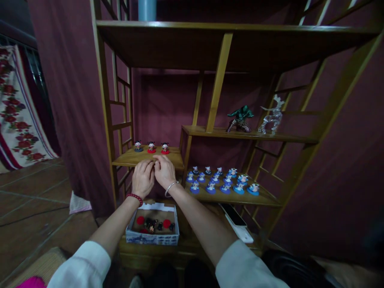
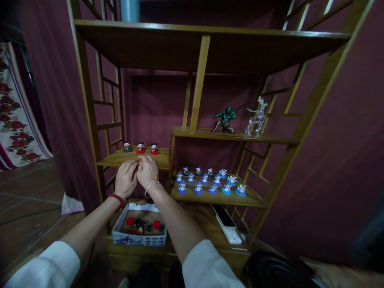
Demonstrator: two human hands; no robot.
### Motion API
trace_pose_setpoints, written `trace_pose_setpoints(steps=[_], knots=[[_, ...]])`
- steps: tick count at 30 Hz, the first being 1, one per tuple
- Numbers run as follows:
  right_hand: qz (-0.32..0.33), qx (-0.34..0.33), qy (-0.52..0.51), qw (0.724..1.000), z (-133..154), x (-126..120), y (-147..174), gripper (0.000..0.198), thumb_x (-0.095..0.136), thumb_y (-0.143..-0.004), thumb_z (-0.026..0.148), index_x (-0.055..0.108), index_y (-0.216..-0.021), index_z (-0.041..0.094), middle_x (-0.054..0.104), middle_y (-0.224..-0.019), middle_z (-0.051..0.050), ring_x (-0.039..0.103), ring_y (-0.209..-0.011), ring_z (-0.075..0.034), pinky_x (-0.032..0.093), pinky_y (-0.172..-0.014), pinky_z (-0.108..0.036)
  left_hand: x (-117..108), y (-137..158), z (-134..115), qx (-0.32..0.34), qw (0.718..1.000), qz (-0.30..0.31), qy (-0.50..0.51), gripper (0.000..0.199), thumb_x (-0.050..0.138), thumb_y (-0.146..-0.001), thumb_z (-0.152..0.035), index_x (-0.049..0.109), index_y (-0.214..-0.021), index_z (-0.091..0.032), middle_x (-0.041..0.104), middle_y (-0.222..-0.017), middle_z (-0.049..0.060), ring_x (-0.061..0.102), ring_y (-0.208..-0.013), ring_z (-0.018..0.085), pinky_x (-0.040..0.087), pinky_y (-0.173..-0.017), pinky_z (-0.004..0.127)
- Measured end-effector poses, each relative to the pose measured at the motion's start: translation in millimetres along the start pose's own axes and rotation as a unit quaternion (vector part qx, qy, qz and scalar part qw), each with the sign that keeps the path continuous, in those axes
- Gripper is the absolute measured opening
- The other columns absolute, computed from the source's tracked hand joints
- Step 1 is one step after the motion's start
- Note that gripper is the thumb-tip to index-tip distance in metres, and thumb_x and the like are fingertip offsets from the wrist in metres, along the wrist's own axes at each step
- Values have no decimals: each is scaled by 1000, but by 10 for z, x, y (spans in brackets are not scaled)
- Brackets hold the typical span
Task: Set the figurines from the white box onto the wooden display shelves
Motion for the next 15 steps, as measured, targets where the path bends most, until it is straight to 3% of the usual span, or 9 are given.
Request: trace_pose_setpoints(steps=[7,11,15], knots=[[-23,-63,-49,997,-20,28,394,34,35,-78,8,58,-100,19,53,-100,-5,45,-97,-15,36,-89,-27,42,316,-113,22,999,19,21,42,37,-80,-18,38,-121,-10,39,-129,15,25,-125,22,31,-98,42],[-3,-50,-47,998,-122,151,609,35,35,-78,8,57,-103,18,52,-102,-6,45,-98,-15,36,-90,-26,80,473,-117,30,998,47,27,39,37,-81,-19,39,-119,-10,26,-138,14,17,-128,22,30,-100,42],[45,-4,-44,998,-280,355,851,36,34,-78,8,56,-104,19,53,-102,-5,49,-93,-13,39,-85,-22,180,702,-58,29,994,96,30,33,33,-82,-16,46,-112,-13,31,-136,11,22,-126,21,31,-99,41]])
Point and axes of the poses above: each hand's wrist, its own y-axis away from the middle knuckle, its own x-axis out of the palm, z = x × y, the point moved 2 cm from there along -y, towards the middle knuckle
